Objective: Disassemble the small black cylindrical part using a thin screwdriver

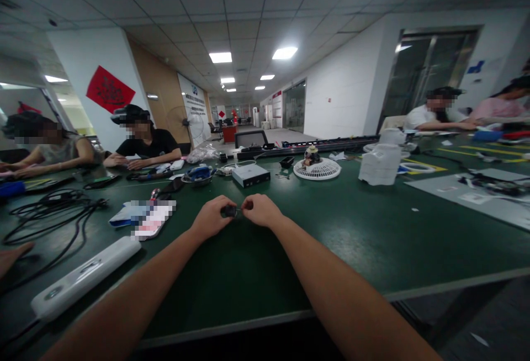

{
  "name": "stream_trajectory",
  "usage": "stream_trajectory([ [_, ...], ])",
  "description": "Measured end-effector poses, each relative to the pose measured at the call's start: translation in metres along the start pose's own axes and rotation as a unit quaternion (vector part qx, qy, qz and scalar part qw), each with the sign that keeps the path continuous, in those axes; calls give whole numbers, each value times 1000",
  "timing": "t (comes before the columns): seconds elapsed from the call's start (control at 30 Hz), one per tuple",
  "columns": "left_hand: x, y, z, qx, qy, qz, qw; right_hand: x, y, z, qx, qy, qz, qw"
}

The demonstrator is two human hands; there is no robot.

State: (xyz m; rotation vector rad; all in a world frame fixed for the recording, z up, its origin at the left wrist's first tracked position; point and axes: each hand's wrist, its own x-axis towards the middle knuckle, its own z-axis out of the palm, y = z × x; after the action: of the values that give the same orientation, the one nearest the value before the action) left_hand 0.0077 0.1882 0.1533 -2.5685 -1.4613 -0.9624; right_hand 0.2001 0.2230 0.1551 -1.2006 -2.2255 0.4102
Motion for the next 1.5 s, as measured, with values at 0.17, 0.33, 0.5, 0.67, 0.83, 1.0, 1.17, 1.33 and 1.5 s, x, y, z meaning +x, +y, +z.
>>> stream_trajectory([
  [0.17, 0, -4, 3, 13, 3, -11, 1000, 0, 2, -1, -89, -9, 79, 993],
  [0.33, 0, -9, 3, 44, -3, -59, 997, 0, 0, 1, -84, -6, 85, 993],
  [0.5, 1, -8, 7, 64, -24, -77, 995, 1, -3, 8, -43, -51, 19, 998],
  [0.67, 1, -1, 7, 24, -36, -28, 999, 7, 2, 12, 56, 27, 18, 998],
  [0.83, 1, 3, 3, -13, -9, -5, 1000, 7, 1, 10, 78, 46, 5, 996],
  [1.0, 0, 2, 3, -35, 3, 19, 999, 5, -1, 9, 79, 70, 17, 994],
  [1.17, -1, 3, 3, -55, 1, 67, 996, 7, 9, 15, 196, 18, 60, 979],
  [1.33, 0, 4, 4, -62, 18, 56, 996, 7, 9, 17, 267, -5, 88, 960],
  [1.5, 2, 3, 4, -33, 23, 19, 999, 11, 8, 18, 246, 7, 90, 965],
])
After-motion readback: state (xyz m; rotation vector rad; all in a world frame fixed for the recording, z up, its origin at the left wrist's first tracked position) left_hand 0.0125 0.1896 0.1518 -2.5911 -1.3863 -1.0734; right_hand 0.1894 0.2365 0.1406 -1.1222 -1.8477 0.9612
